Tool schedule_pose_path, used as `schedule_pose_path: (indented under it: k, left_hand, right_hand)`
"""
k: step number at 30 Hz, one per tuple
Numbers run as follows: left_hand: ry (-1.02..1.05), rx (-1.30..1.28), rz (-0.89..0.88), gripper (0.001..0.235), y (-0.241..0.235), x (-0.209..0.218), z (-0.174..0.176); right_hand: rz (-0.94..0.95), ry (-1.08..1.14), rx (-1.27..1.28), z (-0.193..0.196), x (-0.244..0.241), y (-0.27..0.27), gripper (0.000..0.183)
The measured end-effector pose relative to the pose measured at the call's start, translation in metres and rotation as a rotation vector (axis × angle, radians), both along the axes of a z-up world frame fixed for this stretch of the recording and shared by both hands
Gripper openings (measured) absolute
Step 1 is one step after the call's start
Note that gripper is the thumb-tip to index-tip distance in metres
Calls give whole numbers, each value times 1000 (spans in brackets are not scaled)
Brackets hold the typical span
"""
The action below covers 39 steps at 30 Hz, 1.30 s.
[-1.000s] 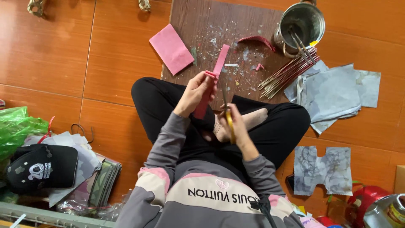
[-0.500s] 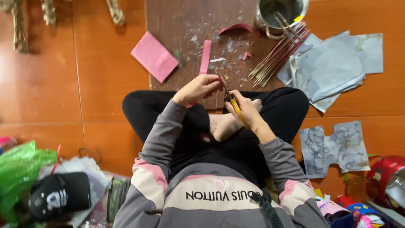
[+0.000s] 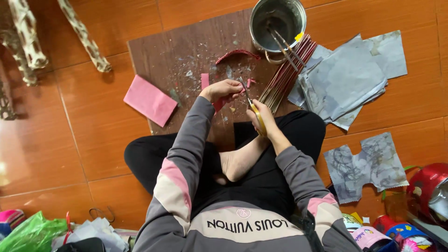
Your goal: Cutting pink paper into strips and small decorative pieces using scissors while working on a craft project
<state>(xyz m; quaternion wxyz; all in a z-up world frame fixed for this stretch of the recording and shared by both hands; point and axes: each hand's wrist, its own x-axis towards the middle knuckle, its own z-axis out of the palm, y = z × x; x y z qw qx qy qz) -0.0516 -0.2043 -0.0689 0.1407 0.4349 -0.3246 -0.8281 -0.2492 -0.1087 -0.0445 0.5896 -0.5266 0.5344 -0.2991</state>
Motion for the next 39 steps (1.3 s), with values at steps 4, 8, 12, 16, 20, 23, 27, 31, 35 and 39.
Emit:
schedule_pose_path:
  k: [4, 8, 12, 16, 20, 23, 27, 31, 35, 39]
  left_hand:
    - [-25, 66, -81, 20, -18, -3, -34]
    - [-31, 101, -92, 20, -28, -11, -40]
    - [-18, 108, -89, 21, -32, -10, -50]
    - [-53, 81, -146, 20, -34, -9, -42]
    - [-150, -147, -317, 20, -44, -2, -38]
    - [-166, -147, -227, 21, -43, 7, 9]
    - [-146, -193, -265, 21, -43, 14, -29]
    - [-106, -150, -303, 21, -38, 15, -14]
    - [-26, -95, -310, 18, -34, 19, 12]
    - [49, -41, -280, 16, -32, 26, 24]
  right_hand:
    - [-45, 68, 141, 9, 4, -11, 7]
    - [-95, 131, 249, 11, 9, -19, 9]
    - [-105, 148, 256, 9, 12, -19, 7]
    - [-92, 43, 324, -7, 9, -18, 14]
    - [-86, -43, 487, -15, 11, -20, 29]
    - [-31, 1, 379, -34, 12, -17, 32]
    - [-29, 3, 201, -18, 17, -13, 29]
    - [25, 70, 43, 2, 12, -12, 23]
    - [34, 146, -29, 7, 9, -14, 12]
    - [-41, 1, 32, 29, 15, -13, 7]
